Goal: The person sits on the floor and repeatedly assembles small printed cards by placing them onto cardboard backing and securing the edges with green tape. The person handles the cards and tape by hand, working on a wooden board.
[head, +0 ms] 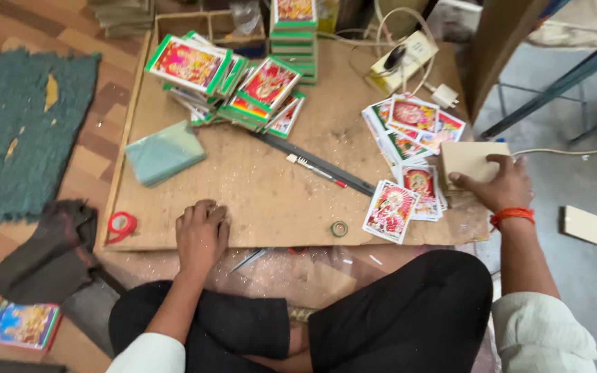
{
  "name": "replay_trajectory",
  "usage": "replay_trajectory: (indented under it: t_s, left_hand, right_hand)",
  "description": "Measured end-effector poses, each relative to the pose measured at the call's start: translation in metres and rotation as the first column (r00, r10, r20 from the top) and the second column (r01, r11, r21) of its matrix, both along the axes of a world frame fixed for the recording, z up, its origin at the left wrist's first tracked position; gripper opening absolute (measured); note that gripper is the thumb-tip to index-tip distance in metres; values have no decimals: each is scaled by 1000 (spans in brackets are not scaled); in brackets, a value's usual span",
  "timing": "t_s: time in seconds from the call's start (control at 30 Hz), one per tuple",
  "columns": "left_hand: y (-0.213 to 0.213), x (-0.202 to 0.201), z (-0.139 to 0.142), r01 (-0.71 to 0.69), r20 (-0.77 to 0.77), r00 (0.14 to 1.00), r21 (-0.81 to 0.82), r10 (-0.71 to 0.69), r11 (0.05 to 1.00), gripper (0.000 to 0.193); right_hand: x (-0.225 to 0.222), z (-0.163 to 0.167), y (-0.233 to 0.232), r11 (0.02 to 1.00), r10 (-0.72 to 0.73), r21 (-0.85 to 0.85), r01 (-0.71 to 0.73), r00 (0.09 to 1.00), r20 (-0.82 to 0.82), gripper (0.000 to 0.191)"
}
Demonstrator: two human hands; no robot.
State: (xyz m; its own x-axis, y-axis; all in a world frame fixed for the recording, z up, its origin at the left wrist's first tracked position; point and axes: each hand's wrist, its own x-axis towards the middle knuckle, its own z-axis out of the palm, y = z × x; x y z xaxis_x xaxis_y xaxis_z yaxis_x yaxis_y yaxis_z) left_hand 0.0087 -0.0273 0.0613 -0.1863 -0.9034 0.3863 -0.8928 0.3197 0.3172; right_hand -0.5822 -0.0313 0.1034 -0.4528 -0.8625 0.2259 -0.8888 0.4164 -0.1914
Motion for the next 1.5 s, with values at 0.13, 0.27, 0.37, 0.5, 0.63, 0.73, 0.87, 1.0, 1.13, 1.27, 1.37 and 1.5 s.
replay_trajectory:
  t_s: [0.13, 0.27, 0.37, 0.5, 0.63, 0.73, 0.87, 1.0, 1.13, 1.27, 1.37, 1.5]
  left_hand:
    - [-8, 13, -15, -86, 7, 996, -5, 86, 996, 22]
    - [-6, 31, -20, -190, -61, 981, -118, 184, 975, 20]
    - [2, 37, -15, -245, -144, 961, -59, 235, 968, 17]
    - [4, 36, -8, -373, -102, 925, -62, 366, 926, 24]
    - [0, 41, -9, -168, -212, 968, -133, 138, 977, 37]
    - [-1, 43, -17, -54, -256, 965, 49, 65, 997, 13]
    - [-2, 67, -25, -205, -132, 971, -21, 200, 979, 12]
    - [-1, 91, -22, -324, -245, 916, 19, 318, 946, 11]
    - [-30, 111, -13, -577, -275, 814, -277, 512, 768, 44]
    - [-75, 145, -4, -653, -331, 710, 19, 621, 757, 59]
    - [-95, 159, -5, -685, -261, 701, 17, 664, 729, 60]
    - [-101, 165, -9, -672, -332, 607, 272, 722, 689, 53]
  right_hand:
    - [-1, -8, 2, 1000, -29, 8, 29, 1000, 2, 98]
    - [12, 8, 7, 1000, 23, -21, -23, 1000, -15, 104]
    - [23, 33, 14, 974, -99, -206, 92, 995, -25, 106]
    - [43, 66, 17, 917, -108, -308, 255, 899, 425, 95]
    - [96, 72, 21, 846, 297, -510, -153, 931, 212, 39]
    - [161, 69, 28, 651, 571, -572, -500, 819, -66, 32]
    - [260, 49, 18, 697, 676, -544, -467, 682, 281, 31]
    - [325, 2, -1, 798, 578, -341, -498, 469, 668, 32]
    - [364, -44, -18, 764, 521, -255, -593, 335, 785, 30]
    - [361, -46, -17, 642, 750, -297, -707, 497, 437, 27]
    - [343, -28, -11, 777, 570, -155, -610, 578, 584, 26]
    - [326, -11, 3, 789, 506, -48, -613, 603, 617, 25]
